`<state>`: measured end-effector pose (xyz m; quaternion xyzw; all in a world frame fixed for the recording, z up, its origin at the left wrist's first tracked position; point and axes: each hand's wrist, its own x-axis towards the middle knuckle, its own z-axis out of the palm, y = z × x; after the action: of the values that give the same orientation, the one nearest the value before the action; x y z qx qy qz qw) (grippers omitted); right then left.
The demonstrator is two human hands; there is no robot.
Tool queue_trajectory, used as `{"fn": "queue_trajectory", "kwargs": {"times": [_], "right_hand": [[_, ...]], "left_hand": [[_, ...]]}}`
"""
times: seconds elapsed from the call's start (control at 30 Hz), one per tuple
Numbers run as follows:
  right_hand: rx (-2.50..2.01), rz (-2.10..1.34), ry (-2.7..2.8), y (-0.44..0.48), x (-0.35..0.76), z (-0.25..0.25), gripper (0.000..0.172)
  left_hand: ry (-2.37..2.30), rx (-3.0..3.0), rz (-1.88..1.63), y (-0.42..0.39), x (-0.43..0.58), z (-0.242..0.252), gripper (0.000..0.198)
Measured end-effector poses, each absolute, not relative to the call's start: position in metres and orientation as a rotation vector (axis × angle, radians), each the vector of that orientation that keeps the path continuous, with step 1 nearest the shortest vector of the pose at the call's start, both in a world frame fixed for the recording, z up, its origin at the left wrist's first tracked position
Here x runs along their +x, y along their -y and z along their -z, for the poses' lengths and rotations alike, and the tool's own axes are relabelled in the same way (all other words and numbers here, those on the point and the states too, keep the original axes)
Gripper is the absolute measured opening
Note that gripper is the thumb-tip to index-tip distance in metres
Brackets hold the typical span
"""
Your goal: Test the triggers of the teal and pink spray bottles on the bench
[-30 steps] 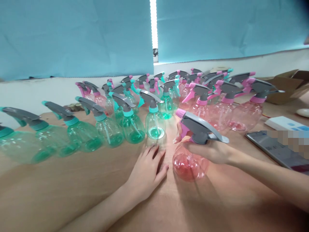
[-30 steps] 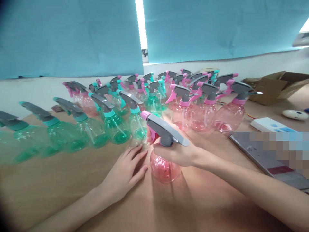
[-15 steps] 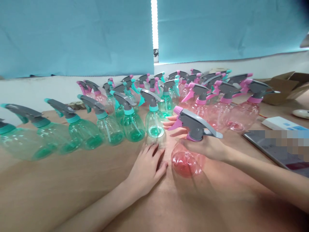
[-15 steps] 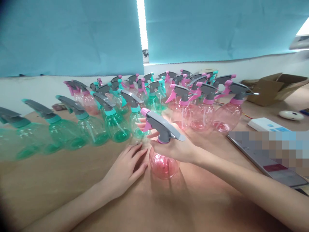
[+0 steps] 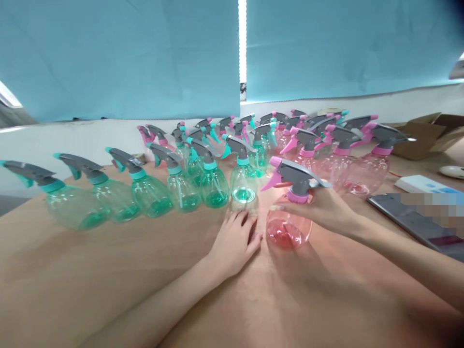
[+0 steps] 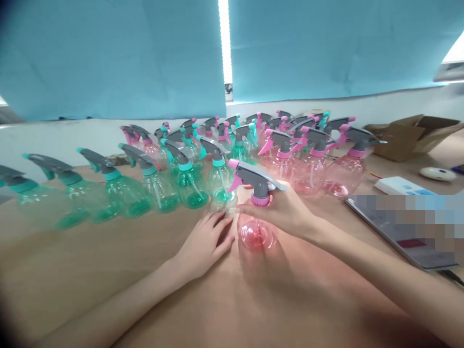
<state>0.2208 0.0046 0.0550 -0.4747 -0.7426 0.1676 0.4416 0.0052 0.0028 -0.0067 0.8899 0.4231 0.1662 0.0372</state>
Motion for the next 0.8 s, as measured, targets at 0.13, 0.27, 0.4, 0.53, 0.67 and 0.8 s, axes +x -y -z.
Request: {"fn": "queue_trajectory", "kwargs": {"times": [0.13,0.27,0.4,0.53,0.67,0.8], "right_hand": [[-1.304,-0.354,1.958,0.008,0.227,-0.059,0.030],[-1.388,-0.303,2.029,0.021,0.231,-0.055,0.037],[-1.392,-0.324,2.027,0.026,0.233,-0.048,0.039],[-1.424,-0.343,1.967,0.020,0.233,-0.047,0.039],[-1.388,-0.256,1.933,0.001,0.232,-0.048,0.037],[-1.385,-0.136,1.923,-0.027,0.226,-0.046,0.032]], "left_hand": [[-1.284,2.741,-0.536,-0.003,0.004,0.008,0.031],[-1.277,2.749,-0.560,-0.004,0.004,0.009,0.030],[-1.277,2.762,-0.570,-0.003,0.003,0.010,0.029],[-1.286,2.775,-0.565,-0.002,0.002,0.011,0.032],[-1.292,2.780,-0.552,-0.001,0.002,0.009,0.033],[-1.297,2.778,-0.538,-0.001,0.002,0.006,0.033]]}}
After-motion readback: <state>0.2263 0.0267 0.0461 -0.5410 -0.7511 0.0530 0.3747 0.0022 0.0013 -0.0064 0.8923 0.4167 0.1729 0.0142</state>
